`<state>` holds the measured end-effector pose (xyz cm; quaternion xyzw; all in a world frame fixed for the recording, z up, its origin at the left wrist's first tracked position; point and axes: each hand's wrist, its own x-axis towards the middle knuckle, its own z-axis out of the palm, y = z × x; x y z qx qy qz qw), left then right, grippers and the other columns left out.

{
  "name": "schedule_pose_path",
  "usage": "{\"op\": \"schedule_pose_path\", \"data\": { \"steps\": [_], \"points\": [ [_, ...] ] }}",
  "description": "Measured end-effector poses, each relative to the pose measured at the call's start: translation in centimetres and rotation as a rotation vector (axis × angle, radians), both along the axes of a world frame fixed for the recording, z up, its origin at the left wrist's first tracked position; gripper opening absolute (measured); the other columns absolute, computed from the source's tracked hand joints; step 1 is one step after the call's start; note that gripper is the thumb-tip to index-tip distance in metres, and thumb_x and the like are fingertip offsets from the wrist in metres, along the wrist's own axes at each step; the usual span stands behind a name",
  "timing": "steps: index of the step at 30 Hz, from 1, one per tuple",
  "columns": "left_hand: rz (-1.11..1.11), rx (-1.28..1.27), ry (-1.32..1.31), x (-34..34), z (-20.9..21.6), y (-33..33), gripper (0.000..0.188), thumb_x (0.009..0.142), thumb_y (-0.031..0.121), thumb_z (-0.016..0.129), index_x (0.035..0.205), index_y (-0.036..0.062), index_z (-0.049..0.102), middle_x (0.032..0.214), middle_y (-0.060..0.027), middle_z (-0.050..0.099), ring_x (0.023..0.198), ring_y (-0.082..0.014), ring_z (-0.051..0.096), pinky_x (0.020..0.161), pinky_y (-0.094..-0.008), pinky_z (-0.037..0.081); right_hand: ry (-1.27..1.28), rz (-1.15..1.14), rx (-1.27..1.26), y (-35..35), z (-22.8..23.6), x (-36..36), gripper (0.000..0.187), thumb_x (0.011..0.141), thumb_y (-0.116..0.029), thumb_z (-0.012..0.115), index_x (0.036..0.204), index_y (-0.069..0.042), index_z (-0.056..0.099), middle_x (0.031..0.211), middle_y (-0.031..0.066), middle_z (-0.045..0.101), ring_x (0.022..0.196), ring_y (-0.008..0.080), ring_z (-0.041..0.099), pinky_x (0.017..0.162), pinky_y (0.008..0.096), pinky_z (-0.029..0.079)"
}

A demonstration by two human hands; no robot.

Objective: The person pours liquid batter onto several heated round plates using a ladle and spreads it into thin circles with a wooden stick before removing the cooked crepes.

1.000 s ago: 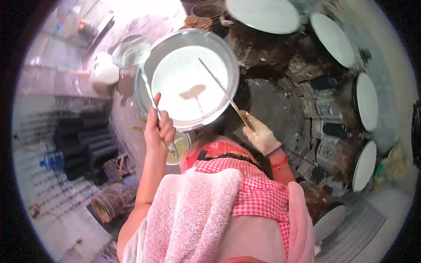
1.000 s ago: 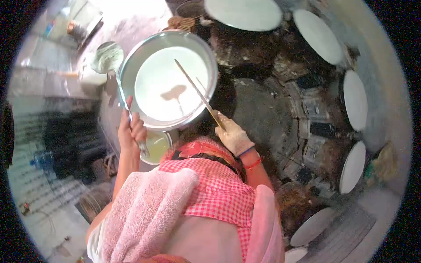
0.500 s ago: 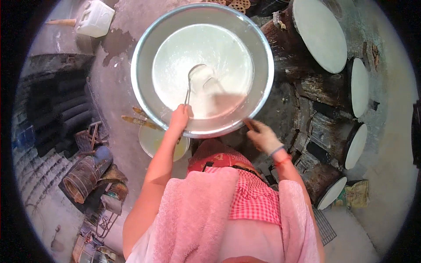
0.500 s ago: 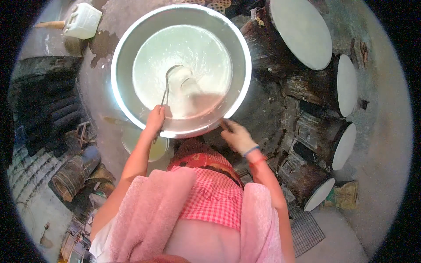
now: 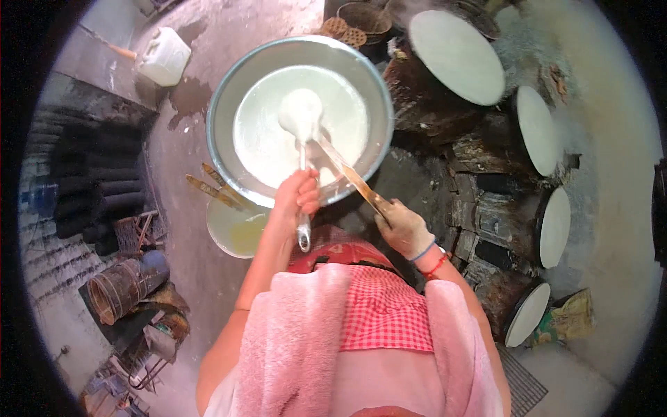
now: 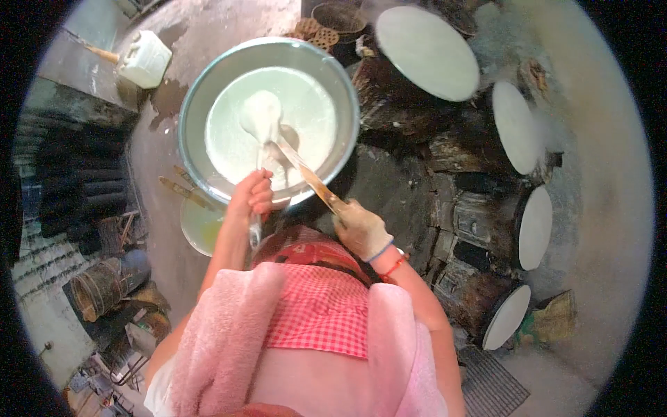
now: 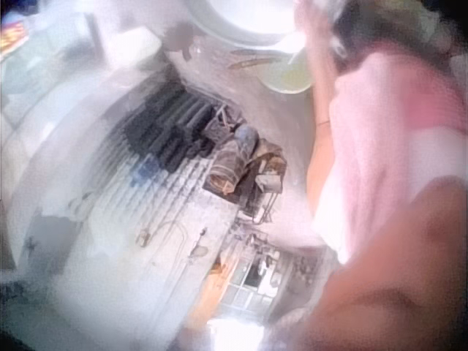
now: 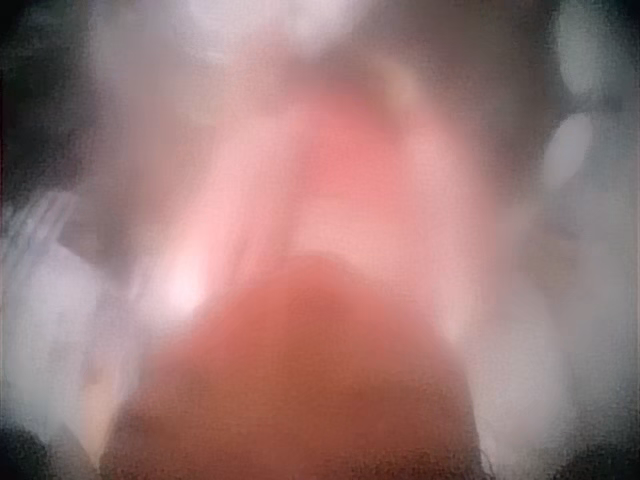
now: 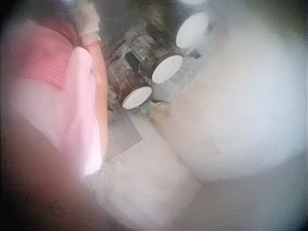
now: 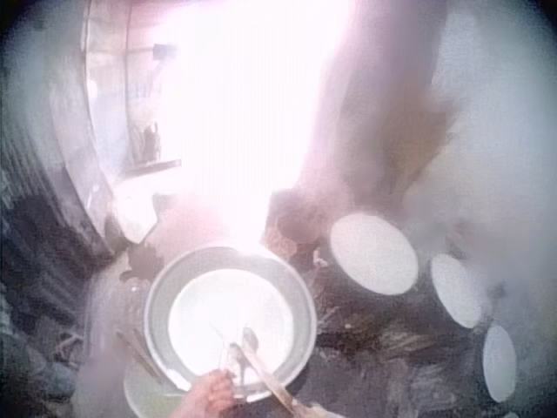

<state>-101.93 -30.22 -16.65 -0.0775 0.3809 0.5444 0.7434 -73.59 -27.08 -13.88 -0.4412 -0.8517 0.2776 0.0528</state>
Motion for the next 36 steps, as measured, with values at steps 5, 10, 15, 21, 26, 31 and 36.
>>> {"op": "schedule_pose_path", "data": {
  "steps": [5,10,15,21,26,31,36],
  "points": [
    [0.170,0.412,-0.045,3.0,16.3,-3.1,0.020,0.109,0.016,0.049,0.110,-0.0039,0.053,0.070,0.0039,0.040,0.046,-0.0034,0.034,0.035,-0.0201,0.030,0.376,0.004,0.126,-2.5,10.5,1.3,0.044,0.098,-0.016,0.061,0.141,-0.007,0.058,0.102,0.0220,0.067,0.096,0.0377,0.069,0.084,0.0438,0.057],
    [0.054,0.848,-0.188,2.2,31.8,-5.1,0.027,0.112,0.013,0.040,0.124,-0.0083,0.052,0.072,0.0011,0.039,0.048,-0.0052,0.036,0.039,-0.0212,0.035,0.912,0.115,0.084,-0.6,20.1,0.2,0.045,0.097,-0.007,0.062,0.141,0.002,0.058,0.127,0.0128,0.070,0.116,0.0203,0.066,0.101,0.0308,0.051],
    [0.028,0.839,0.255,-2.0,33.8,-4.8,0.034,0.111,0.023,0.047,0.135,-0.0009,0.053,0.069,0.0059,0.035,0.047,-0.0027,0.030,0.036,-0.0191,0.028,1.301,0.040,-0.918,-0.3,25.2,-0.6,0.056,0.097,-0.006,0.056,0.151,-0.006,0.045,0.080,0.0072,0.064,0.044,0.0090,0.049,0.038,0.0229,0.037],
    [-0.131,0.427,-0.539,-4.6,24.7,-5.1,0.045,0.114,0.024,0.034,0.140,-0.0110,0.044,0.074,-0.0007,0.040,0.049,-0.0094,0.038,0.040,-0.0257,0.038,1.304,-0.118,-1.480,3.5,6.8,-1.7,0.057,0.100,-0.024,0.061,0.154,-0.019,0.042,0.093,0.0109,0.067,0.046,0.0099,0.044,0.037,0.0247,0.033],
    [0.157,-0.111,-0.876,-9.6,14.2,-3.8,0.042,0.112,0.020,0.034,0.137,-0.0134,0.042,0.072,-0.0019,0.046,0.051,-0.0136,0.045,0.047,-0.0296,0.046,0.911,-0.290,-1.575,0.8,-0.8,3.4,0.050,0.101,-0.021,0.055,0.150,-0.012,0.047,0.091,0.0054,0.067,0.054,0.0080,0.052,0.039,0.0224,0.036],
    [0.126,-0.065,-0.894,-10.4,14.8,-3.6,0.051,0.112,0.026,0.032,0.147,-0.0125,0.032,0.071,-0.0014,0.044,0.051,-0.0126,0.046,0.044,-0.0288,0.045,0.879,-0.584,-1.412,-4.4,2.3,10.6,0.065,0.090,-0.014,0.062,0.151,-0.004,0.044,0.086,0.0137,0.068,0.049,0.0136,0.057,0.040,0.0252,0.043],
    [-0.399,0.250,0.586,-5.2,16.2,-3.3,0.033,0.108,0.015,0.049,0.137,-0.0004,0.051,0.062,0.0055,0.031,0.043,-0.0057,0.027,0.038,-0.0235,0.028,0.790,-0.239,-0.236,-7.1,9.5,12.0,0.041,0.093,-0.006,0.068,0.131,0.002,0.059,0.109,0.0148,0.070,0.081,0.0192,0.069,0.067,0.0302,0.055]
  ]
}}
